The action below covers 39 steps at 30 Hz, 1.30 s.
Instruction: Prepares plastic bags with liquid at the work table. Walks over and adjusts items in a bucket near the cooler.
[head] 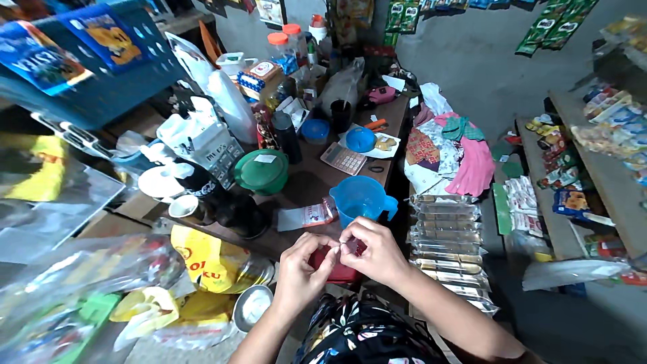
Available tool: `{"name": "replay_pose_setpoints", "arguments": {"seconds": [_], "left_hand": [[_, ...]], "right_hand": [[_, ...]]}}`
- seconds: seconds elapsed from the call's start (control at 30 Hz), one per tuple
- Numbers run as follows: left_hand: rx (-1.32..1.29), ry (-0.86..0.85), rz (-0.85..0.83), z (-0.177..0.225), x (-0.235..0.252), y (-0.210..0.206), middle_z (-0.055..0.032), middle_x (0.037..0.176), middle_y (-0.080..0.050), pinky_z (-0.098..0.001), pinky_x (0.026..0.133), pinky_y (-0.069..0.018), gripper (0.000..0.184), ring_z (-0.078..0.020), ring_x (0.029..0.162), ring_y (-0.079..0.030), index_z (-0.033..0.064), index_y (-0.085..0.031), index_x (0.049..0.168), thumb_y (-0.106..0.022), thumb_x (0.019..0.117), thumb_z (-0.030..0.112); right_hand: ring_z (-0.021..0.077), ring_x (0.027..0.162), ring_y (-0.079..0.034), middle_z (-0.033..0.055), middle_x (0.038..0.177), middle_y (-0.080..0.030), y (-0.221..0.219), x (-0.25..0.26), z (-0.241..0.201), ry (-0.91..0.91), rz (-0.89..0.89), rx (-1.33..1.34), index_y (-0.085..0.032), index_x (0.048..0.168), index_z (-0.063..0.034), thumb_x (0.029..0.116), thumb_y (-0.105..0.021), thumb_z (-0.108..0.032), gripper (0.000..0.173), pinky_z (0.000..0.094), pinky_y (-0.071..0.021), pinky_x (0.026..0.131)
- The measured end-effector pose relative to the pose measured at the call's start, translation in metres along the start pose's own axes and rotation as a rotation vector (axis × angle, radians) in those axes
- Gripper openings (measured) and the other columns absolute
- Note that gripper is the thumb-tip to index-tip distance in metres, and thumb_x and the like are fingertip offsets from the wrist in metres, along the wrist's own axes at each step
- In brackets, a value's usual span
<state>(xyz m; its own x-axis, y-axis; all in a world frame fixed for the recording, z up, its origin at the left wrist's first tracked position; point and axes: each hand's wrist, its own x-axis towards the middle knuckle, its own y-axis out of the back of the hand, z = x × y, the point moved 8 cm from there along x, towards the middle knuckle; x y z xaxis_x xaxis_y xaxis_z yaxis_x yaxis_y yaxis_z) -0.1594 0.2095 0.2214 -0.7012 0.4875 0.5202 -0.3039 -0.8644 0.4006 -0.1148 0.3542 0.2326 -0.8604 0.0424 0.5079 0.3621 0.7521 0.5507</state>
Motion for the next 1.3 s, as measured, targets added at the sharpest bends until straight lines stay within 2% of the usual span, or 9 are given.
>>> {"name": "replay_pose_setpoints", "arguments": {"seconds": [0.13,0.37,0.47,0.67,0.77,0.93,1.0,1.13,1.3], "left_hand": [[-0.071,0.083,0.021,-0.005,0.0,0.002,-0.0015,0.1,-0.071,-0.0164,0.084,-0.0552,0.01,-0.0025,0.095,-0.066,0.0078,-0.076,0.092,-0.072,0.0878,0.016],[-0.303,0.312,0.022,-0.025,0.004,-0.003,0.0029,0.094,-0.073,-0.0166,0.071,-0.0539,0.012,-0.002,0.081,-0.066,0.0092,-0.075,0.09,-0.081,0.08,0.009],[-0.327,0.303,0.022,-0.023,0.003,-0.006,0.004,0.092,-0.074,-0.0161,0.07,-0.0548,0.019,-0.0003,0.076,-0.066,0.006,-0.075,0.099,-0.079,0.0808,0.005],[-0.22,0.193,0.084,-0.021,0.0,-0.004,0.0037,0.092,-0.076,-0.0197,0.083,-0.0566,0.01,-0.0027,0.089,-0.069,0.0095,-0.078,0.092,-0.077,0.0831,0.011],[-0.19,0.181,0.084,-0.02,0.0,-0.003,0.0055,0.09,-0.075,-0.0182,0.08,-0.055,0.008,-0.0008,0.086,-0.067,0.0108,-0.078,0.091,-0.077,0.0837,0.015],[-0.19,0.152,0.095,-0.019,-0.004,-0.002,0.0049,0.09,-0.075,-0.0178,0.08,-0.0553,0.007,-0.0015,0.087,-0.068,0.0111,-0.077,0.089,-0.077,0.0834,0.016],[-0.179,0.129,0.098,-0.018,-0.005,-0.002,0.0043,0.091,-0.075,-0.0186,0.08,-0.0543,0.008,-0.0018,0.087,-0.067,0.0109,-0.077,0.089,-0.075,0.0843,0.017],[-0.147,0.12,0.114,-0.015,-0.007,-0.003,0.0041,0.093,-0.075,-0.0182,0.077,-0.0528,0.008,-0.0007,0.084,-0.065,0.0115,-0.078,0.09,-0.073,0.0854,0.016],[-0.193,0.069,0.165,-0.016,-0.009,-0.004,0.0007,0.095,-0.076,-0.0173,0.078,-0.0547,0.007,-0.0021,0.086,-0.067,0.0077,-0.078,0.09,-0.072,0.0873,0.009]], "right_hand": [[0.0095,0.082,-0.067,0.007,0.088,-0.071,0.0,0.001,0.004,-0.034,-0.026,0.068,-0.073,0.089,-0.005,0.0847,-0.072,-0.015,0.011,0.0222,-0.0557,0.074],[0.0073,0.088,-0.068,0.0074,0.094,-0.073,0.002,0.007,0.007,0.0,-0.152,0.166,-0.075,0.092,-0.0035,0.0869,-0.071,-0.012,0.011,0.0206,-0.0559,0.078],[0.0089,0.089,-0.069,0.0082,0.096,-0.074,0.004,0.01,0.004,0.059,-0.212,0.147,-0.076,0.093,-0.0037,0.0868,-0.071,-0.012,0.011,0.0226,-0.0563,0.079],[0.0101,0.091,-0.072,0.0071,0.098,-0.077,0.007,0.011,0.0,0.121,-0.268,0.085,-0.079,0.096,-0.0059,0.0929,-0.068,-0.013,0.013,0.0246,-0.0576,0.081],[0.0093,0.091,-0.073,0.0071,0.098,-0.078,0.009,0.01,0.0,0.11,-0.255,0.083,-0.08,0.096,-0.0056,0.0947,-0.068,-0.012,0.013,0.0229,-0.058,0.083],[0.0017,0.091,-0.071,0.0045,0.096,-0.078,0.008,0.008,0.005,-0.027,-0.269,0.212,-0.08,0.098,-0.0046,0.0938,-0.07,-0.013,0.013,0.0171,-0.0555,0.085],[-0.0005,0.088,-0.07,0.0027,0.095,-0.076,0.004,0.009,0.011,-0.158,-0.319,0.342,-0.073,0.105,-0.0002,0.0946,-0.07,-0.011,0.016,0.0166,-0.057,0.084],[0.0047,0.08,-0.072,0.001,0.088,-0.074,-0.003,0.013,0.026,-0.509,-0.429,0.481,-0.059,0.111,-0.0029,0.0868,-0.08,-0.007,0.032,0.021,-0.0599,0.077],[0.0043,0.081,-0.07,0.0009,0.091,-0.073,-0.007,0.024,0.026,-0.568,-0.569,0.386,-0.056,0.114,-0.004,0.086,-0.082,-0.009,0.038,0.021,-0.058,0.077]]}}
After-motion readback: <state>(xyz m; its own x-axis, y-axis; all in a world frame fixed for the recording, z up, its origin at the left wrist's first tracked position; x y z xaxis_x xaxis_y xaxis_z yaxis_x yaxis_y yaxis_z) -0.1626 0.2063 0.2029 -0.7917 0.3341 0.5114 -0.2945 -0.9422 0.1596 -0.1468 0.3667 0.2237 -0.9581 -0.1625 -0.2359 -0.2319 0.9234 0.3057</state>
